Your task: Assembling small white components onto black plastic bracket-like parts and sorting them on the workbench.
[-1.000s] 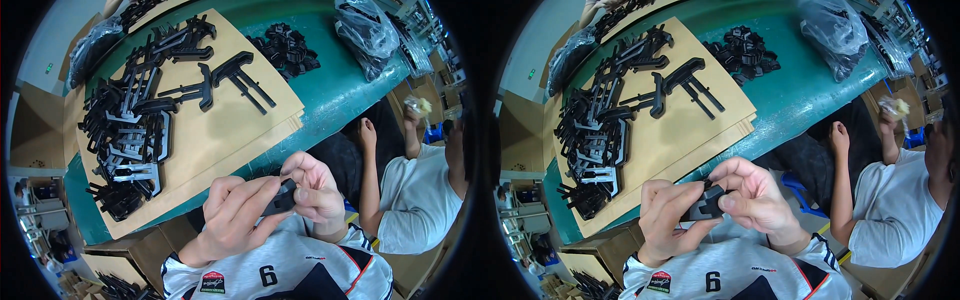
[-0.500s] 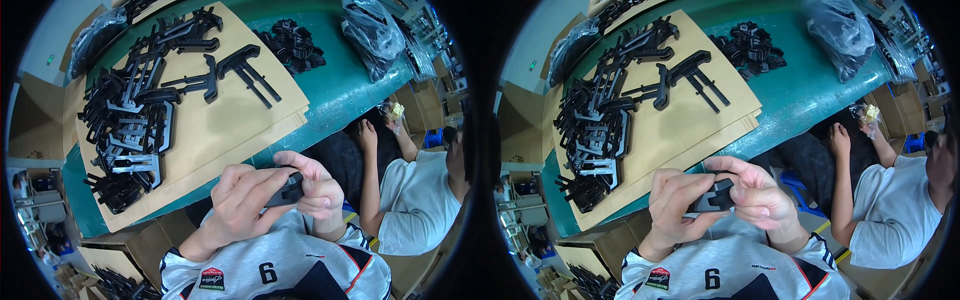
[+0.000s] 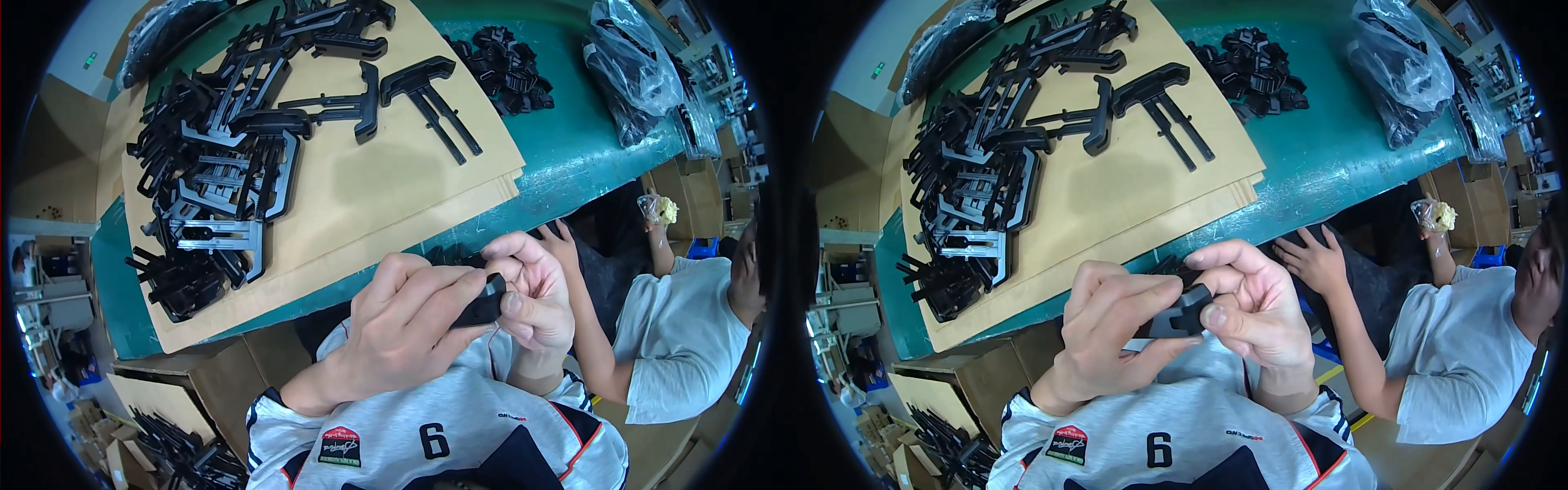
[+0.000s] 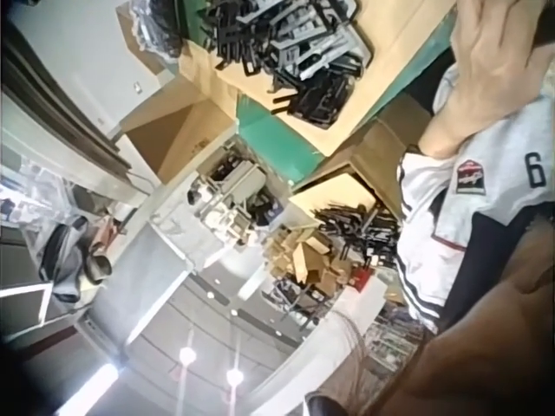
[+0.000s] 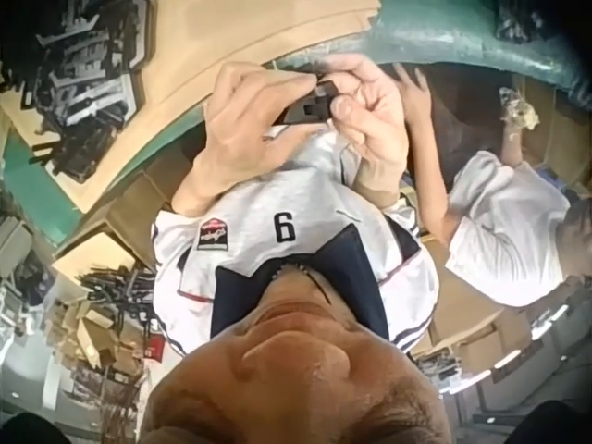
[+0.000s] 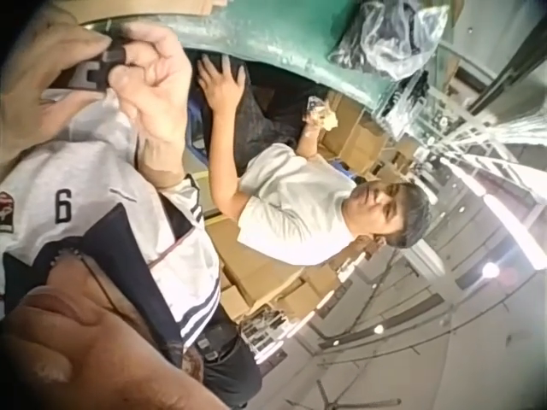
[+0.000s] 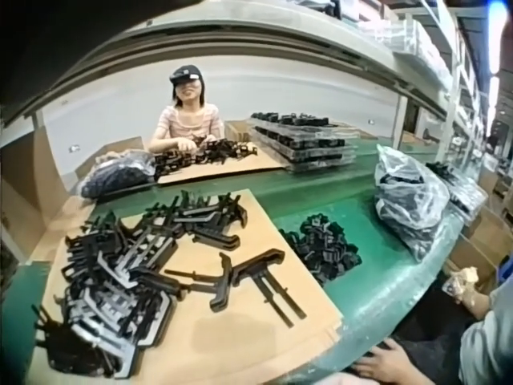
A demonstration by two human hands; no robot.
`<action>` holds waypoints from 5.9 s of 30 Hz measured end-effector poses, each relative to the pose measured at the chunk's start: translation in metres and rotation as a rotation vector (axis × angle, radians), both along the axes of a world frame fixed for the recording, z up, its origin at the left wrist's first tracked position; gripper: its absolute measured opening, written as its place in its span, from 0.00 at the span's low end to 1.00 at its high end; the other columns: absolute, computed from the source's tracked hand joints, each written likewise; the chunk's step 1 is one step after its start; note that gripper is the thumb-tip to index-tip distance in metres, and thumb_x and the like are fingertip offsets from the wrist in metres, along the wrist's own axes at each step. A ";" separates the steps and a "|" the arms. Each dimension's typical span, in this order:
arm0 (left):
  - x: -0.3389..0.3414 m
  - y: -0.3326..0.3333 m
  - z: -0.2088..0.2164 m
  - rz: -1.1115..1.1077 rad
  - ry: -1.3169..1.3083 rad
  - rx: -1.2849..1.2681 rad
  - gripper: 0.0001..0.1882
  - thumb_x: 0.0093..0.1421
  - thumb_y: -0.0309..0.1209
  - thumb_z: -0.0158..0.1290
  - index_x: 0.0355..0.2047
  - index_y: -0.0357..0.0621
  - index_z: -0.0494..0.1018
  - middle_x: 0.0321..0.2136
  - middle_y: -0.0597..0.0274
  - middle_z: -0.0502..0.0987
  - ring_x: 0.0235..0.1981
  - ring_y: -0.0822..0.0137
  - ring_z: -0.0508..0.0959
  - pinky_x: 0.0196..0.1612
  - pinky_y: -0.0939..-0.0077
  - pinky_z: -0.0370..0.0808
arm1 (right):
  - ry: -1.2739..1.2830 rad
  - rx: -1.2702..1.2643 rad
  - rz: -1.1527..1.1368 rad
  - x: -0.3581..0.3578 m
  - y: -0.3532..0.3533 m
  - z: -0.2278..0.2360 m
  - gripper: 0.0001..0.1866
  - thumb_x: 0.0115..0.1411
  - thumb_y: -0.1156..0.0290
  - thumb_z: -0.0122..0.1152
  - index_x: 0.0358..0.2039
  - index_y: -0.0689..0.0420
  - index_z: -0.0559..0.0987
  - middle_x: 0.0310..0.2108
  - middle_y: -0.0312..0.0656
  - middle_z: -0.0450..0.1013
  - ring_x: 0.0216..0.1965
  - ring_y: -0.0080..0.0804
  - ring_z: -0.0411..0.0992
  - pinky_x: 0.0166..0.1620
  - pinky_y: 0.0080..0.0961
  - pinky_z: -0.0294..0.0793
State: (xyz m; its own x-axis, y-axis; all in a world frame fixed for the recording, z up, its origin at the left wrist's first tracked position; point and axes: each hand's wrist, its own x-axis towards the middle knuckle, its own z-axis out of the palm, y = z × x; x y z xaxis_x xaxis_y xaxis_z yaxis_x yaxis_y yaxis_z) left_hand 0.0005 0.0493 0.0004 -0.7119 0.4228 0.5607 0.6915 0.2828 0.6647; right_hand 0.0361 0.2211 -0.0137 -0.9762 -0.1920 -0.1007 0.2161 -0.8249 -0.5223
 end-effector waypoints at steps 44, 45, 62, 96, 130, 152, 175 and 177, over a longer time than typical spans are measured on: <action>-0.007 0.000 -0.020 -0.049 -0.190 0.342 0.21 0.48 0.28 0.61 0.44 0.36 0.72 0.43 0.50 0.74 0.37 0.62 0.74 0.41 0.74 0.71 | 0.181 0.627 -0.488 -0.005 -0.015 -0.002 0.18 0.57 0.82 0.50 0.49 0.70 0.65 0.27 0.46 0.72 0.13 0.18 0.62 0.19 0.08 0.62; -0.008 0.000 -0.022 -0.037 -0.221 0.386 0.20 0.49 0.27 0.61 0.43 0.36 0.72 0.43 0.49 0.74 0.37 0.61 0.74 0.40 0.74 0.71 | 0.262 0.743 -0.387 -0.005 -0.010 -0.004 0.17 0.57 0.82 0.50 0.48 0.69 0.66 0.28 0.46 0.72 0.14 0.18 0.63 0.20 0.09 0.63; -0.027 -0.015 -0.042 0.249 -0.217 0.167 0.17 0.52 0.27 0.57 0.41 0.33 0.71 0.42 0.51 0.73 0.40 0.57 0.71 0.45 0.67 0.69 | 0.129 1.316 -0.482 -0.082 -0.010 0.014 0.14 0.57 0.81 0.47 0.45 0.64 0.70 0.28 0.43 0.72 0.28 0.25 0.69 0.31 0.17 0.68; -0.028 -0.058 -0.005 -0.090 -0.661 1.055 0.18 0.59 0.20 0.46 0.50 0.40 0.60 0.43 0.49 0.69 0.34 0.67 0.73 0.32 0.87 0.72 | -0.015 2.152 -0.821 -0.153 0.120 -0.053 0.13 0.52 0.73 0.57 0.39 0.59 0.73 0.38 0.49 0.69 0.39 0.47 0.68 0.45 0.37 0.69; -0.002 -0.021 0.020 0.138 -0.206 0.049 0.26 0.48 0.28 0.60 0.47 0.32 0.69 0.40 0.48 0.73 0.36 0.61 0.74 0.39 0.74 0.72 | 0.269 0.665 -0.105 -0.020 -0.023 0.026 0.09 0.50 0.86 0.55 0.34 0.67 0.76 0.31 0.41 0.67 0.28 0.21 0.62 0.32 0.10 0.58; -0.004 -0.057 0.001 -0.478 -0.810 0.417 0.26 0.41 0.29 0.64 0.45 0.40 0.76 0.47 0.51 0.68 0.38 0.62 0.69 0.42 0.72 0.65 | 0.185 0.561 0.000 -0.021 -0.033 0.031 0.15 0.51 0.87 0.56 0.41 0.67 0.73 0.29 0.41 0.70 0.29 0.21 0.67 0.34 0.13 0.67; -0.010 -0.028 0.012 -0.104 -0.419 0.241 0.25 0.45 0.25 0.61 0.47 0.38 0.74 0.46 0.51 0.68 0.34 0.66 0.69 0.40 0.76 0.70 | 0.181 0.743 -0.174 -0.022 -0.018 0.034 0.14 0.45 0.90 0.60 0.33 0.66 0.73 0.27 0.41 0.75 0.24 0.19 0.71 0.32 0.09 0.70; -0.013 -0.026 0.008 -0.113 -0.393 0.200 0.25 0.45 0.25 0.61 0.47 0.39 0.74 0.46 0.52 0.69 0.34 0.65 0.69 0.39 0.76 0.70 | 0.108 0.656 -0.141 -0.023 -0.020 0.036 0.14 0.45 0.90 0.60 0.33 0.65 0.72 0.27 0.42 0.75 0.24 0.19 0.71 0.31 0.09 0.70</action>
